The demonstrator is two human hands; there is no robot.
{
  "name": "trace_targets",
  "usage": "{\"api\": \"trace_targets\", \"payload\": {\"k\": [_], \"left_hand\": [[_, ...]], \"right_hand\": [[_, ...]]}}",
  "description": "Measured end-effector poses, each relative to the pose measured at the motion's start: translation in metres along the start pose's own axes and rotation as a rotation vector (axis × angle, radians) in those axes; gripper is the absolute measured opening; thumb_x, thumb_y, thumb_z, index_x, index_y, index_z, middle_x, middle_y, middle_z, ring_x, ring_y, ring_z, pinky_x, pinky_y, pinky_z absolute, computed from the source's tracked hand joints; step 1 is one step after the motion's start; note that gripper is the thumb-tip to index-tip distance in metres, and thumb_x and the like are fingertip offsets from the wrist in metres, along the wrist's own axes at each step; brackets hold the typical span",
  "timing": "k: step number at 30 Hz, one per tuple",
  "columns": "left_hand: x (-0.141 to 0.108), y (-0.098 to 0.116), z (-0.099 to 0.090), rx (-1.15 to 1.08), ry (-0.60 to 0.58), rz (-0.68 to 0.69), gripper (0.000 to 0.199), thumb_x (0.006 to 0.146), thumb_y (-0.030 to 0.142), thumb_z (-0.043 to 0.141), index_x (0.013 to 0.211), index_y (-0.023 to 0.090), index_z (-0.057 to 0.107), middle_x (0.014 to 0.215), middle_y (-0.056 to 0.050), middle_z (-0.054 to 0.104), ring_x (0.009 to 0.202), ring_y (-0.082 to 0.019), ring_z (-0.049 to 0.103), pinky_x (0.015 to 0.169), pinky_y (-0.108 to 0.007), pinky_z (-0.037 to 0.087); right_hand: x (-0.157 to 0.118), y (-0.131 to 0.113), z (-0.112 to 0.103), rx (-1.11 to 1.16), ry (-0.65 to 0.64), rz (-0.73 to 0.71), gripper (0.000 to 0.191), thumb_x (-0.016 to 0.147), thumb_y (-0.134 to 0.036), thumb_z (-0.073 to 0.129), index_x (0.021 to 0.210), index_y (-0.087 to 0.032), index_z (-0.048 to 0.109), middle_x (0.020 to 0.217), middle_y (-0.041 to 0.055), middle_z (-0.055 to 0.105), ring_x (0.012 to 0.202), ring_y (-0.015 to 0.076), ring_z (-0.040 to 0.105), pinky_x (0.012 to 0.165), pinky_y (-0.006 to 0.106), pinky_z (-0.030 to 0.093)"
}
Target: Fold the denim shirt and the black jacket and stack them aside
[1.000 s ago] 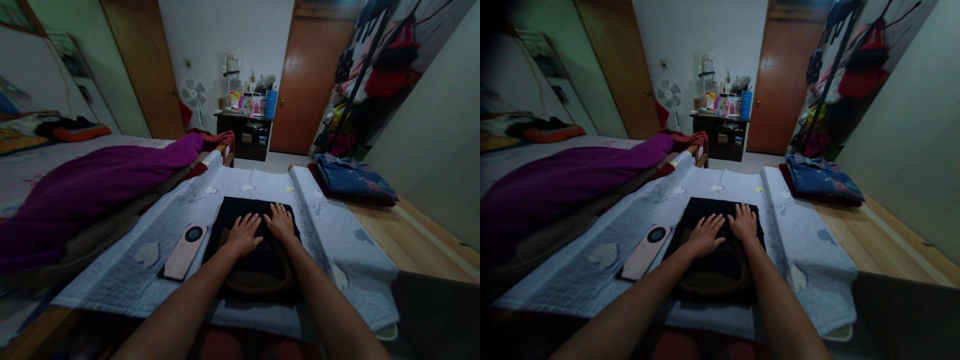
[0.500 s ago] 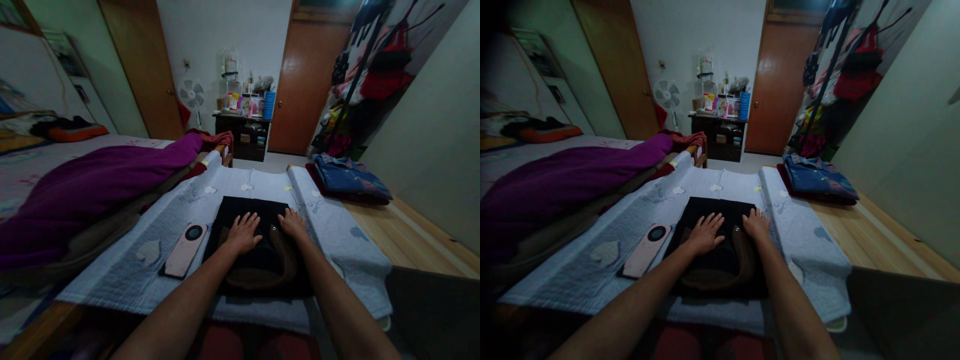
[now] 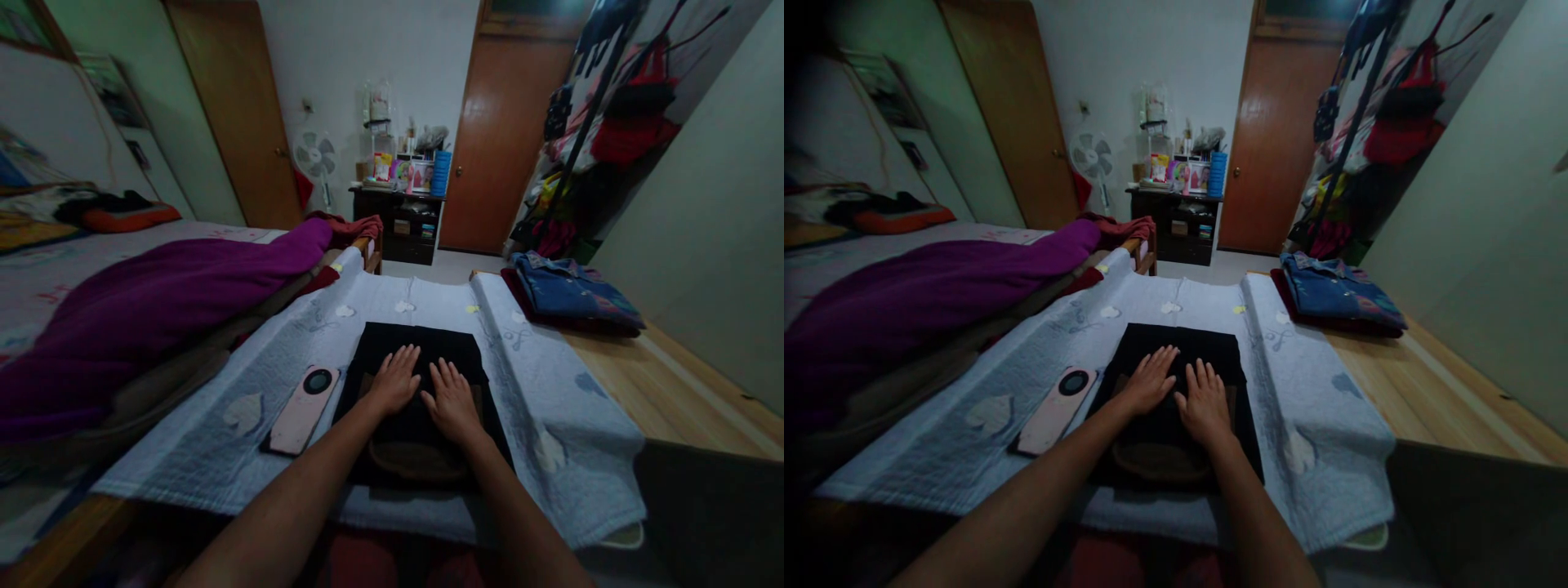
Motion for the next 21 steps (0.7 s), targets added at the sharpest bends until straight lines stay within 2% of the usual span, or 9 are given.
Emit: {"api": "trace_targets", "payload": {"k": [4,7,13,21], "left_hand": [[0.008,-0.009,-0.004,0.004,0.029,-0.075,0.061,0.096,0.047,0.027,0.148,0.017,0.025,0.156,-0.008,0.023,0.145,-0.022,0.015,0.116,-0.045,0.015],[0.019,-0.018,-0.007,-0.01,-0.009,-0.098,0.063,0.095,0.053,0.024,0.148,0.019,0.028,0.156,-0.008,0.023,0.145,-0.023,0.015,0.116,-0.046,0.015],[0.044,-0.037,-0.011,-0.037,-0.07,-0.147,0.064,0.095,0.054,0.02,0.149,0.02,0.026,0.157,-0.005,0.019,0.145,-0.024,0.01,0.115,-0.048,0.014],[0.076,-0.062,-0.008,-0.038,-0.112,-0.247,0.068,0.093,0.059,0.02,0.149,0.021,0.024,0.158,-0.007,0.019,0.145,-0.026,0.012,0.114,-0.051,0.015]], "right_hand": [[0.001,-0.001,-0.001,-0.009,0.001,-0.005,0.065,0.091,-0.043,0.044,0.147,-0.014,0.032,0.156,0.0123,0.02,0.143,0.0303,0.016,0.113,0.046,0.017],[0.0,-0.002,0.0,-0.002,-0.005,0.003,0.065,0.09,-0.042,0.045,0.147,-0.014,0.032,0.156,0.012,0.02,0.143,0.0302,0.015,0.113,0.045,0.016],[0.001,-0.002,0.0,0.008,-0.001,0.003,0.065,0.089,-0.041,0.046,0.147,-0.015,0.032,0.156,0.0121,0.02,0.143,0.0297,0.015,0.113,0.045,0.015],[0.001,-0.002,0.002,-0.002,0.01,-0.004,0.065,0.089,-0.042,0.046,0.147,-0.015,0.032,0.156,0.0117,0.02,0.143,0.0295,0.015,0.113,0.046,0.016]]}}
Point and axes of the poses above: each hand's wrist, its own x-axis towards the middle knuckle, its own z-axis out of the palm, y = z × x, the point moved 4 cm from there along x, towards the middle knuckle
